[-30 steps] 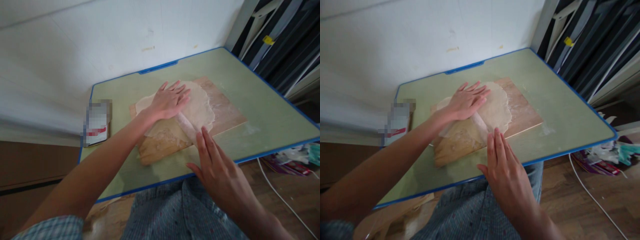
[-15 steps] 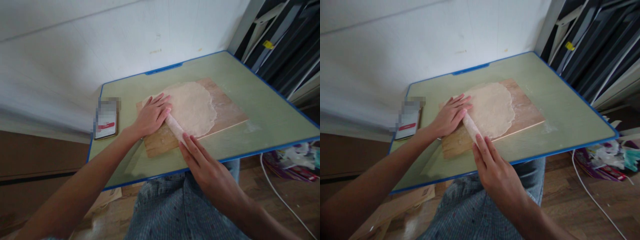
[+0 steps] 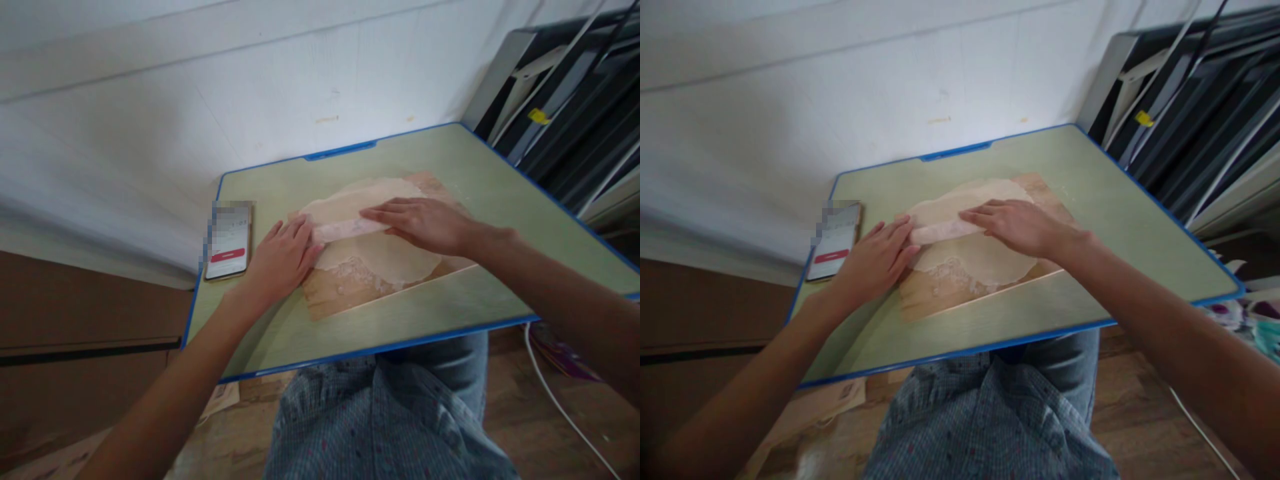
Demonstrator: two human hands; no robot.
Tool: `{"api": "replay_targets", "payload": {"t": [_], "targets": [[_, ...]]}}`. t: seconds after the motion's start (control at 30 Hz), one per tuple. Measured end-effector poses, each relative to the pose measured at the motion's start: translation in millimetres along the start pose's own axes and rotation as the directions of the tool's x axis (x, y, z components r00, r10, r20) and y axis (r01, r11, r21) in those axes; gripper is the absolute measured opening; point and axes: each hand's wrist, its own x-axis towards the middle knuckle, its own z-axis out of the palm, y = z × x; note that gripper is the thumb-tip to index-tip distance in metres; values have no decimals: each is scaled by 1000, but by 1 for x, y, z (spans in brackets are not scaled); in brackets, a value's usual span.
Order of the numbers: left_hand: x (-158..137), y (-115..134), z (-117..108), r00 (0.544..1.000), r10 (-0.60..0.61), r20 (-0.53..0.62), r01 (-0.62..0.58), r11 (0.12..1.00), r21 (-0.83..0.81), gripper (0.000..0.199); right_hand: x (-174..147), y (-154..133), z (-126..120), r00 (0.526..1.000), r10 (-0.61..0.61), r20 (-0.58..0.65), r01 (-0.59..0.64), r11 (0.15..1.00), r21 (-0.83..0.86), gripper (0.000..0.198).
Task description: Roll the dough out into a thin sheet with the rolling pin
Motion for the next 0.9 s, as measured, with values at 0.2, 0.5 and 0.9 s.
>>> {"api": "replay_targets", "payload": {"t": [0.2,0.5,0.9], "targets": [[16,-20,-1,991,22,133,-12,997,-71,53,54,27,5,992,-49,120,25,982,190,54],[49,-42,7,970,-47,240,104,968,-230,58,102,19,31,938,330,106,-343,928,147,67],[-4,13,0,983,-178,51,182,977,-108,60,53,-35,23,939,343,11,-343,939,-5,57]]}}
